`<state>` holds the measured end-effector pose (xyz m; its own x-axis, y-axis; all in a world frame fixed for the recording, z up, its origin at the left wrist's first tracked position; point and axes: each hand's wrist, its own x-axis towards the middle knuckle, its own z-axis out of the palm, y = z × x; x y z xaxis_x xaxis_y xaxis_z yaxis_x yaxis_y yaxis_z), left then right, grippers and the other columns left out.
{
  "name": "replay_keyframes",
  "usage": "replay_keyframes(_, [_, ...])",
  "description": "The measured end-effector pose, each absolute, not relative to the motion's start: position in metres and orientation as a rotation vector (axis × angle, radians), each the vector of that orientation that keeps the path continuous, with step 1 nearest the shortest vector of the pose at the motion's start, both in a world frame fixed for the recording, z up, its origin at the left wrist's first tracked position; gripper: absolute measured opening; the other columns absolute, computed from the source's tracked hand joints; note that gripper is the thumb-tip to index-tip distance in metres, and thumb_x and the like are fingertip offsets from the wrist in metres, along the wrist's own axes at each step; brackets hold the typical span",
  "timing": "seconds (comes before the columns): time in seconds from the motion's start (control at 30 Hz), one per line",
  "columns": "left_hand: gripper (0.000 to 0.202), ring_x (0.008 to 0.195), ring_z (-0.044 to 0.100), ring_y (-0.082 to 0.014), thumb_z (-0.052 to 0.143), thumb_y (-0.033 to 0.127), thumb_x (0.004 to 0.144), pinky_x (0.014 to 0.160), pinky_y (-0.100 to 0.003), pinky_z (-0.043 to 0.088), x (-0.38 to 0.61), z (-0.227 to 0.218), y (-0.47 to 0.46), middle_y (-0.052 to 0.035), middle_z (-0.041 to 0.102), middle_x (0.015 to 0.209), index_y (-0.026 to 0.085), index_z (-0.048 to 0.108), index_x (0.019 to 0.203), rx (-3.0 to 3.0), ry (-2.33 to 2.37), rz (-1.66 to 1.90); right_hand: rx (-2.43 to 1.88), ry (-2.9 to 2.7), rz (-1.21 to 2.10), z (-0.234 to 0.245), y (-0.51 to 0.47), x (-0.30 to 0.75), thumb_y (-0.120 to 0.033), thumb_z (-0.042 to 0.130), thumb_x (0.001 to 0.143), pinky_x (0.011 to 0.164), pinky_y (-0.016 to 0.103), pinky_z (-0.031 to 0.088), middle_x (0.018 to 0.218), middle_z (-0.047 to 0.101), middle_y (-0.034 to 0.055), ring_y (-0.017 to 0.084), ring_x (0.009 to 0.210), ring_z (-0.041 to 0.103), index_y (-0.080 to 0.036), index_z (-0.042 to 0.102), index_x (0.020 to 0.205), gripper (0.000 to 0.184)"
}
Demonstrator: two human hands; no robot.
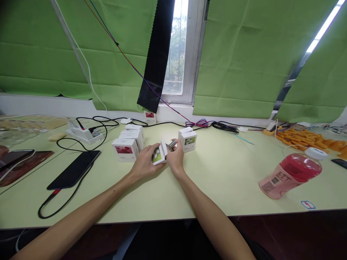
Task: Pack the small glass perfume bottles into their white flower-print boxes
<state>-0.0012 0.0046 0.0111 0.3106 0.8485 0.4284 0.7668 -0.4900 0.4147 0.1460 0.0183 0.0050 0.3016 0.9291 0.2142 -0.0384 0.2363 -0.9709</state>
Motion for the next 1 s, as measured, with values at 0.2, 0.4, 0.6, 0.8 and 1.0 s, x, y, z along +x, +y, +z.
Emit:
replay_keyframes(0.2, [0.073,0.116,0.059,-0.0325,0.074,0.04,0.075,0.1,-0.047,0.048,-0.0001,0.0095,0.0053,-0.0107,0.063,0.122,0.022,0.045,0.14,2.43,1.496,0.986,-1.118,-1.045,0.808,0.0106,0.0113,0.1447,-0.035,0.07,0.073,0.062,0.028,0.047,0.074,0.067,-0.0008,0.02,0.069,0.064,-0.023,0.057,0.112,0.043])
replay_keyframes(0.4, [0.074,0.115,0.059,-0.0323,0.077,0.037,0.074,0.099,-0.047,0.049,0.0007,0.0057,0.0072,-0.011,0.063,0.123,0.022,0.046,0.139,2.436,1.501,1.022,-1.141,-1.049,0.769,0.011,0.009,0.1445,-0.034,0.069,0.074,0.063,0.028,0.046,0.072,0.066,-0.0015,0.019,0.067,0.062,-0.022,0.058,0.111,0.041])
replay_keyframes(0.6, [0.073,0.115,0.06,-0.0327,0.077,0.036,0.074,0.099,-0.048,0.048,0.0015,0.006,0.0063,-0.0113,0.063,0.123,0.023,0.047,0.139,2.423,1.523,1.041,-1.144,-1.024,0.705,0.0102,0.0107,0.1439,-0.035,0.07,0.073,0.065,0.028,0.047,0.076,0.067,-0.0002,0.019,0.069,0.062,-0.021,0.059,0.106,0.038])
replay_keyframes(0.8, [0.072,0.116,0.06,-0.0327,0.076,0.038,0.074,0.099,-0.048,0.048,0.0017,0.0084,0.0052,-0.0113,0.063,0.124,0.022,0.047,0.138,2.418,1.525,1.024,-1.164,-0.995,0.656,0.0089,0.0117,0.1424,-0.034,0.07,0.072,0.068,0.03,0.048,0.081,0.068,0.0017,0.02,0.073,0.065,-0.021,0.059,0.102,0.035])
replay_keyframes(1.0, [0.073,0.113,0.059,-0.0329,0.077,0.038,0.074,0.097,-0.048,0.048,0.0013,0.0068,0.0073,-0.0107,0.064,0.121,0.023,0.046,0.139,2.435,1.506,0.99,-1.19,-0.935,0.64,0.0091,0.0119,0.142,-0.032,0.07,0.07,0.072,0.031,0.049,0.085,0.07,0.0034,0.021,0.077,0.066,-0.021,0.057,0.097,0.032])
